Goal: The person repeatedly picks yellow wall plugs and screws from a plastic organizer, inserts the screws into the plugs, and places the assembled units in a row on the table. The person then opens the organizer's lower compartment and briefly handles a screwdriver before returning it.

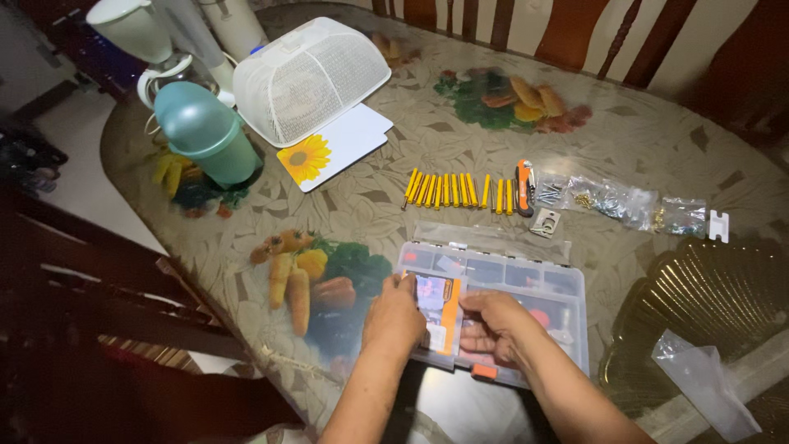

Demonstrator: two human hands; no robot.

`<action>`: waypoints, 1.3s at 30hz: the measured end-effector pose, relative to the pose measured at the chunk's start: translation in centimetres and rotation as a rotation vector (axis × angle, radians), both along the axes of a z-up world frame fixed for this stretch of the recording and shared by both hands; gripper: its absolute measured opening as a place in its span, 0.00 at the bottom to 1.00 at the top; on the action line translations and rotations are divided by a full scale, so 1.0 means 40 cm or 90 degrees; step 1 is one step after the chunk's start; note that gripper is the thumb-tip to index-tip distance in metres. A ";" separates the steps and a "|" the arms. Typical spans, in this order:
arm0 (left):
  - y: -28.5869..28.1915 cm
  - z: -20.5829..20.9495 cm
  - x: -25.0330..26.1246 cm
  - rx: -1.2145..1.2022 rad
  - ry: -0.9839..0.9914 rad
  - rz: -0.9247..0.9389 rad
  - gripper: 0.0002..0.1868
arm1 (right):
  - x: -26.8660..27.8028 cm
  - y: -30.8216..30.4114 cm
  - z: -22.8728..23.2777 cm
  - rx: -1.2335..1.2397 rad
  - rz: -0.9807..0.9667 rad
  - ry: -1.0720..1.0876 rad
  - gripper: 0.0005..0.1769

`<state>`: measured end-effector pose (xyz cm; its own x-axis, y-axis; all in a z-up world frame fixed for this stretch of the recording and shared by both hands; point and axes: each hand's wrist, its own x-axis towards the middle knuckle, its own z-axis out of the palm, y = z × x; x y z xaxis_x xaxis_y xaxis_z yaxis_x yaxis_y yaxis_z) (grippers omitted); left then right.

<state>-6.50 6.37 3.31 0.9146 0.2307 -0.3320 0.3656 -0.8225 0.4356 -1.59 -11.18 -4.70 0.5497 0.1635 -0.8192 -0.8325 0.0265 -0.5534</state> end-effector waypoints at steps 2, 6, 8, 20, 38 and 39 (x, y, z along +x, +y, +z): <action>0.006 -0.006 0.012 -0.020 -0.010 0.014 0.33 | -0.006 -0.001 -0.003 0.074 -0.039 0.021 0.11; 0.021 -0.024 0.027 -0.016 -0.037 0.024 0.32 | -0.004 0.000 -0.022 0.148 -0.044 0.026 0.13; 0.025 -0.030 0.029 -0.009 -0.011 0.024 0.32 | -0.005 -0.002 -0.032 0.161 -0.043 0.003 0.10; 0.030 -0.045 0.036 -0.031 0.052 0.063 0.35 | 0.012 -0.007 -0.011 0.173 -0.022 -0.042 0.13; 0.049 -0.147 -0.028 -0.081 0.002 0.144 0.59 | -0.242 -0.098 0.142 -0.507 0.571 -0.647 0.38; 0.053 -0.159 -0.029 -0.081 -0.011 0.139 0.58 | -0.255 -0.104 0.150 -0.528 0.596 -0.647 0.40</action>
